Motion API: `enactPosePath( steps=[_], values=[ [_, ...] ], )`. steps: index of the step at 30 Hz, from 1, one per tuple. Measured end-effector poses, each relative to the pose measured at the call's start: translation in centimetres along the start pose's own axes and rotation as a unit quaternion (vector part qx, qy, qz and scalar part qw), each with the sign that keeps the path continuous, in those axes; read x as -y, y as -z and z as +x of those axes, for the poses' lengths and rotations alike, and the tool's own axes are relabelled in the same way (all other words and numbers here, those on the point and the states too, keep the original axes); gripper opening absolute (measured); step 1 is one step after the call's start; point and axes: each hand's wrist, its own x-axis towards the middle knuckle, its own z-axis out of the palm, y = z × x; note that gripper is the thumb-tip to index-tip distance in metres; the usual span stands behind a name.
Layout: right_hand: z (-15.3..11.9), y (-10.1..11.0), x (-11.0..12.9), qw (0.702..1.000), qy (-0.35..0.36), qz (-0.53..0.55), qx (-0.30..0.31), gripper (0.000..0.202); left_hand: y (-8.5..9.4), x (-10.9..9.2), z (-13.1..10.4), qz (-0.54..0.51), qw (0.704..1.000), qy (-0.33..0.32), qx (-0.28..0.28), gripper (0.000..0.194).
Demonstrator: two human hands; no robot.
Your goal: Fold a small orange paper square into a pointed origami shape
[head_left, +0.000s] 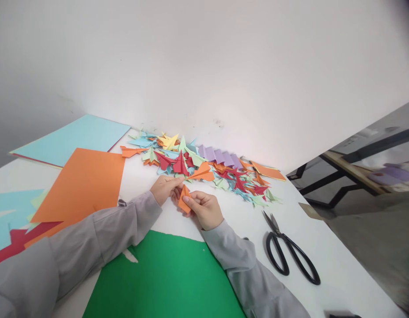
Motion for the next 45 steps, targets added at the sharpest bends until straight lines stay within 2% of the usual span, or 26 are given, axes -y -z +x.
enactPosePath(
  steps=[4,9,15,19,24,33,45],
  values=[
    [0.0,0.2,0.1,1.0,-0.006,0.004,0.004,0.027,0.0,-0.1,-0.1,0.007,1.0,-0.016,0.013,0.035],
    [0.0,0.1,-0.3,0.999,0.011,-0.028,0.019,0.024,0.0,0.2,-0.3,0.106,0.992,-0.07,-0.021,0.023],
    [0.0,-0.1,-0.3,0.999,0.021,-0.031,0.007,0.023,0.0,0.3,-0.2,0.13,0.986,-0.103,-0.021,0.02],
    [0.0,0.0,-0.2,0.999,0.022,-0.025,0.012,0.023,0.1,0.6,-0.2,0.135,0.986,-0.093,-0.025,0.022],
    [0.1,0.2,-0.6,0.999,0.031,-0.006,-0.007,0.024,0.1,0.9,-0.1,0.126,0.988,-0.085,0.001,0.027],
    [0.0,-0.1,-0.3,1.0,0.016,-0.016,-0.01,0.025,0.1,0.2,-0.2,0.083,0.992,-0.088,0.017,0.028],
    [0.0,0.1,-0.2,0.998,0.046,-0.025,0.043,0.03,0.4,-0.3,-0.2,0.066,0.996,-0.05,0.025,0.027]
  ],
)
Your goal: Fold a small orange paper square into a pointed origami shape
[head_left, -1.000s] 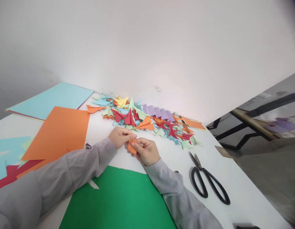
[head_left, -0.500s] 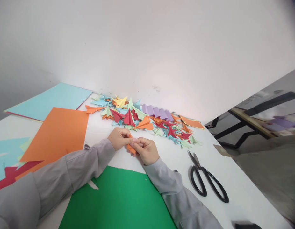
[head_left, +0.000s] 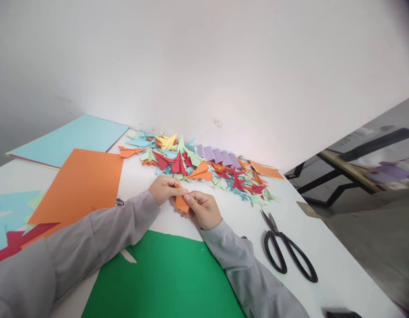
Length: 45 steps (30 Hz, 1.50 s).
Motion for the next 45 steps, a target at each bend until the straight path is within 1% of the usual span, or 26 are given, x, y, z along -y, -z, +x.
enactPosePath(
  steps=[3,6,10,16,18,20,22,24,26,30,33,36,39,45],
  values=[
    [0.01,-0.05,0.05,1.0,-0.004,-0.011,-0.006,0.029,-0.15,0.06,-0.05,0.007,1.0,0.013,-0.009,0.03],
    [-0.17,-0.15,-0.03,0.999,0.0,-0.041,-0.014,0.029,-0.33,0.23,-0.15,0.031,0.999,-0.005,-0.02,0.03],
    [-0.42,-0.26,-0.22,0.997,0.009,-0.081,-0.009,0.029,-0.4,0.35,-0.22,0.063,0.997,-0.026,-0.02,0.033],
    [-0.42,-0.25,-0.19,0.995,0.02,-0.101,-0.006,0.03,-0.47,0.2,-0.29,0.069,0.997,-0.017,-0.027,0.035],
    [-0.43,-0.29,-0.1,0.994,0.027,-0.108,-0.025,0.029,-0.51,0.17,-0.23,0.055,0.998,-0.005,-0.031,0.033],
    [-0.5,-0.35,0.07,0.991,0.04,-0.119,-0.056,0.027,-0.48,0.16,-0.1,0.033,0.999,0.003,-0.035,0.032],
    [-0.59,-0.43,0.29,0.986,0.051,-0.129,-0.094,0.025,-0.38,0.18,0.07,0.003,0.999,0.007,-0.031,0.033],
    [-0.64,-0.49,0.43,0.983,0.052,-0.128,-0.119,0.025,-0.25,0.25,0.22,-0.025,0.999,0.006,-0.022,0.034],
    [-0.63,-0.53,0.41,0.987,0.04,-0.112,-0.108,0.028,-0.16,0.34,0.27,-0.038,0.999,0.001,-0.008,0.034],
    [-0.52,-0.51,0.02,0.993,0.022,-0.109,-0.044,0.035,-0.14,0.32,0.08,-0.024,0.999,-0.009,0.032,0.033],
    [-0.55,-0.47,-0.08,0.99,0.034,-0.132,-0.039,0.037,-0.22,0.11,-0.09,-0.018,0.999,-0.015,0.044,0.031],
    [-0.66,-0.44,0.11,0.988,0.043,-0.144,-0.042,0.039,-0.3,-0.08,-0.11,-0.026,0.999,-0.001,0.04,0.03],
    [-0.76,-0.41,0.32,0.985,0.052,-0.161,-0.034,0.041,-0.34,-0.15,-0.05,-0.03,0.999,0.008,0.018,0.027],
    [-0.9,-0.28,0.44,0.976,0.076,-0.202,-0.038,0.041,-0.24,0.03,0.08,-0.003,1.0,-0.023,-0.003,0.022]
  ],
)
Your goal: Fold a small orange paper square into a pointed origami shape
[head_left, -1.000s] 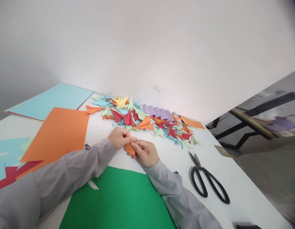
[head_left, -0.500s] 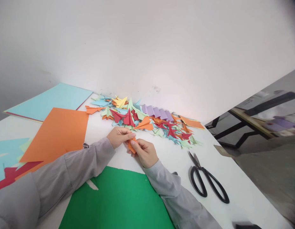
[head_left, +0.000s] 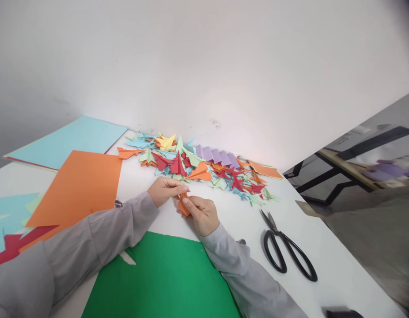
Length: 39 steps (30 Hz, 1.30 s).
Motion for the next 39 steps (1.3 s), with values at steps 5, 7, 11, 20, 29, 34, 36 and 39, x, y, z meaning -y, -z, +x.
enactPosePath(
  steps=[5,7,11,20,29,34,36,39],
  values=[
    [0.0,0.03,0.19,1.0,0.019,-0.019,0.007,0.039,0.14,0.07,0.13,0.016,1.0,-0.027,0.001,0.016],
    [0.05,-0.04,0.23,0.999,0.025,-0.024,0.006,0.036,0.16,0.03,0.16,0.009,0.999,-0.029,0.013,0.015],
    [0.11,-0.13,0.16,1.0,0.027,-0.009,0.005,0.038,0.08,0.07,0.15,-0.011,0.999,-0.026,0.023,0.014],
    [-0.1,0.04,0.07,0.997,0.058,-0.054,0.004,0.039,-0.1,0.35,0.12,-0.065,0.998,-0.006,0.021,0.013],
    [-0.19,-0.02,0.05,0.992,0.072,-0.107,-0.006,0.039,0.02,0.36,0.09,-0.068,0.997,0.004,0.025,0.018],
    [-0.21,-0.04,0.1,0.993,0.064,-0.096,-0.011,0.035,0.02,0.26,0.1,-0.063,0.998,-0.006,0.023,0.018],
    [-0.21,-0.05,0.19,0.993,0.062,-0.096,-0.009,0.033,0.0,0.11,0.05,-0.058,0.998,-0.01,0.026,0.017],
    [-0.19,-0.12,0.24,0.994,0.053,-0.092,-0.004,0.033,-0.02,-0.05,-0.01,-0.063,0.997,-0.006,0.033,0.018]
  ],
)
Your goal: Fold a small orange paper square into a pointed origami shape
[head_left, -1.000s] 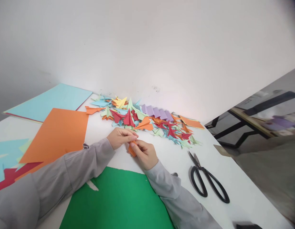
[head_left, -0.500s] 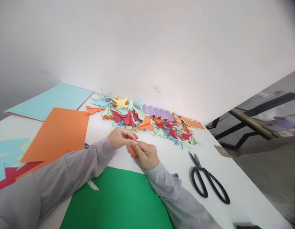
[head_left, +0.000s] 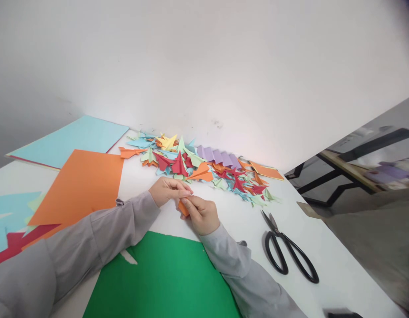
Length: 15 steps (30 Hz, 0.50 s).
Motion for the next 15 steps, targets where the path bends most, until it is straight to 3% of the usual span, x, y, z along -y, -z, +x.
enactPosePath(
  steps=[8,15],
  values=[
    [0.2,-0.49,-0.72,0.983,-0.116,0.145,-0.006,0.036,0.12,-0.1,0.19,-0.094,0.992,0.053,-0.071,0.023],
    [0.06,-0.39,-0.4,0.979,-0.119,0.166,-0.01,0.043,-0.06,0.03,0.12,-0.091,0.989,0.057,-0.099,0.025]
  ],
)
